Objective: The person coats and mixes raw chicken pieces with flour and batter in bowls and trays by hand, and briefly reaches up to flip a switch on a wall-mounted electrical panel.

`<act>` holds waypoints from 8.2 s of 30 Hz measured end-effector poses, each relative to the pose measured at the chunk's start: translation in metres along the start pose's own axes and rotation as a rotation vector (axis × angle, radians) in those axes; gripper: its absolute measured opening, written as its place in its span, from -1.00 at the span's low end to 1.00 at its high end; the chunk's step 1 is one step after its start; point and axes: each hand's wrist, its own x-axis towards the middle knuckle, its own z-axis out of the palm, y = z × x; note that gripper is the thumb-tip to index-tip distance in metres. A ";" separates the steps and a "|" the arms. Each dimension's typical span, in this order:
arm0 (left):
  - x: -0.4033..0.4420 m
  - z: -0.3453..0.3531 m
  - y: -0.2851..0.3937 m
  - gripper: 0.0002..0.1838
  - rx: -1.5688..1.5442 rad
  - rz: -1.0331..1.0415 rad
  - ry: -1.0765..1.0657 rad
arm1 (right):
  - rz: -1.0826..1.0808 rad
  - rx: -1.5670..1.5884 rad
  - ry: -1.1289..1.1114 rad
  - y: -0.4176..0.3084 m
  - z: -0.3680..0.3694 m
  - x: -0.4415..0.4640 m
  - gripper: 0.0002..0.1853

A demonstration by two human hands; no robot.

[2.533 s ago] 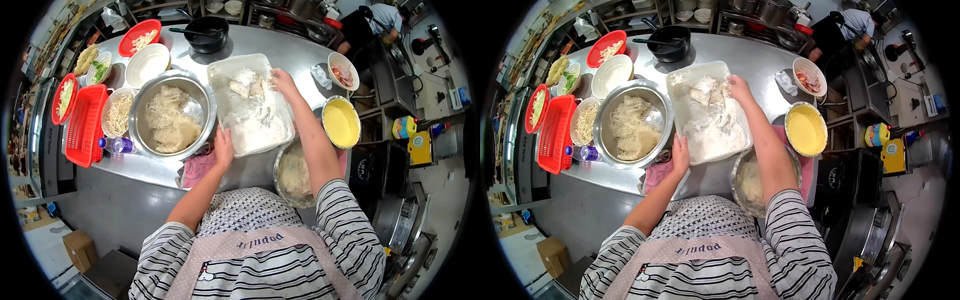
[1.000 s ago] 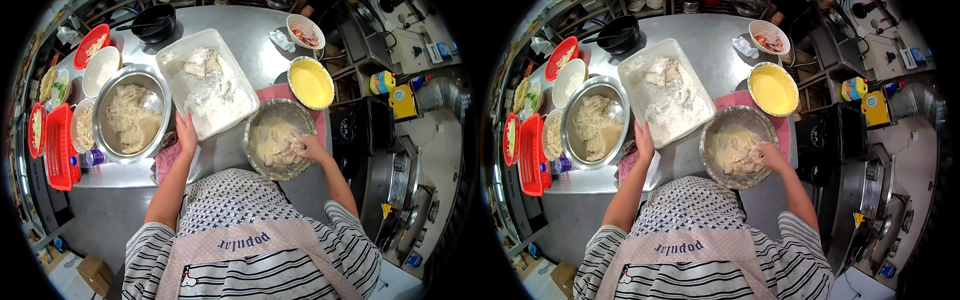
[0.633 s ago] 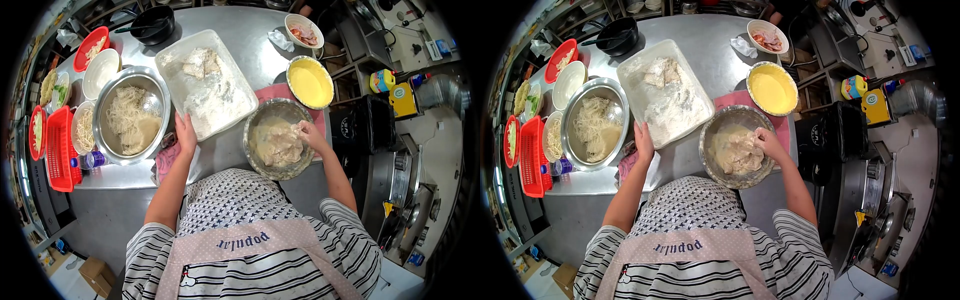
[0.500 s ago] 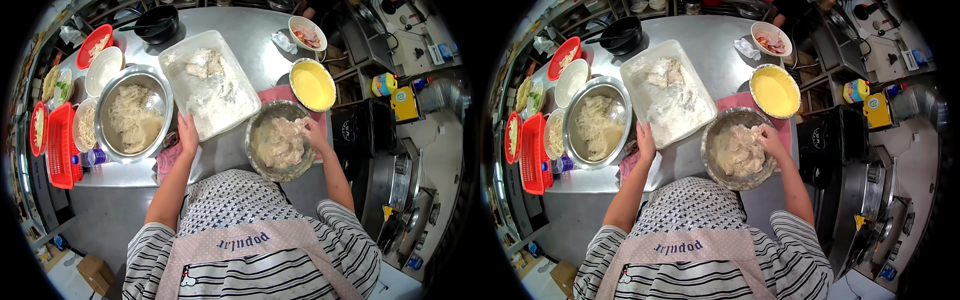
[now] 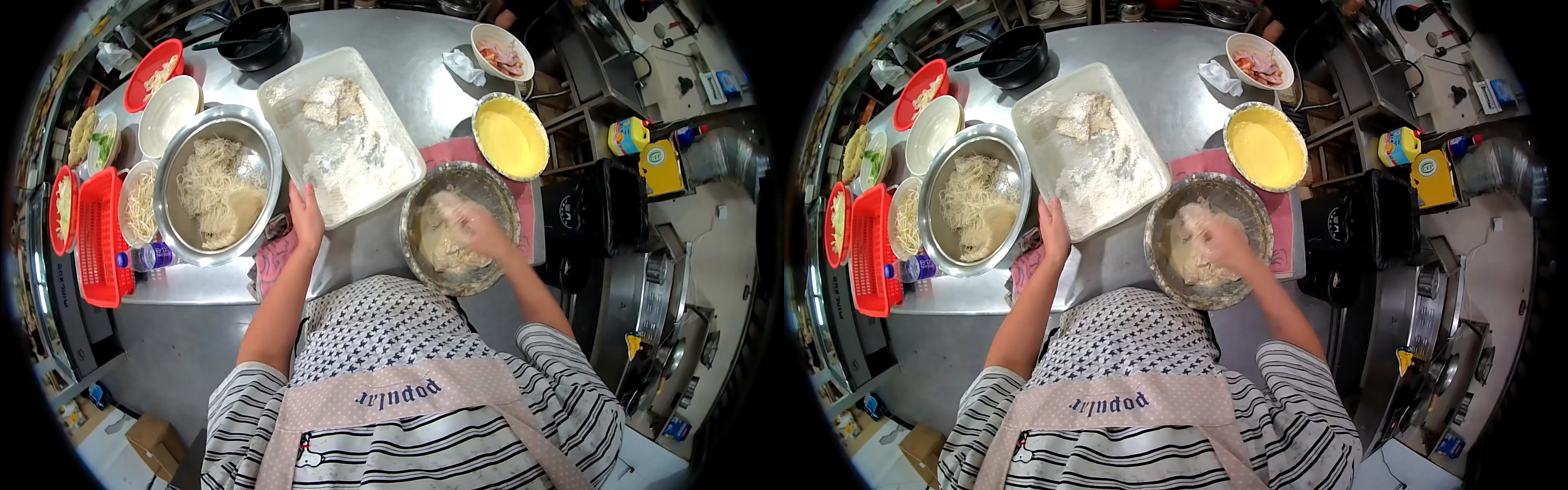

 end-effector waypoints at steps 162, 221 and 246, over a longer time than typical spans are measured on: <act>-0.003 -0.006 0.007 -0.43 0.036 -0.146 -0.016 | 0.225 -0.481 -0.243 -0.008 0.093 0.205 -0.78; -0.002 0.001 -0.004 -0.48 0.033 -0.050 0.091 | 0.235 0.562 0.038 -0.049 -0.014 0.266 -0.70; -0.002 -0.001 -0.002 -0.49 -0.015 -0.039 0.015 | 0.081 -0.774 -0.293 0.056 0.024 -0.048 -0.77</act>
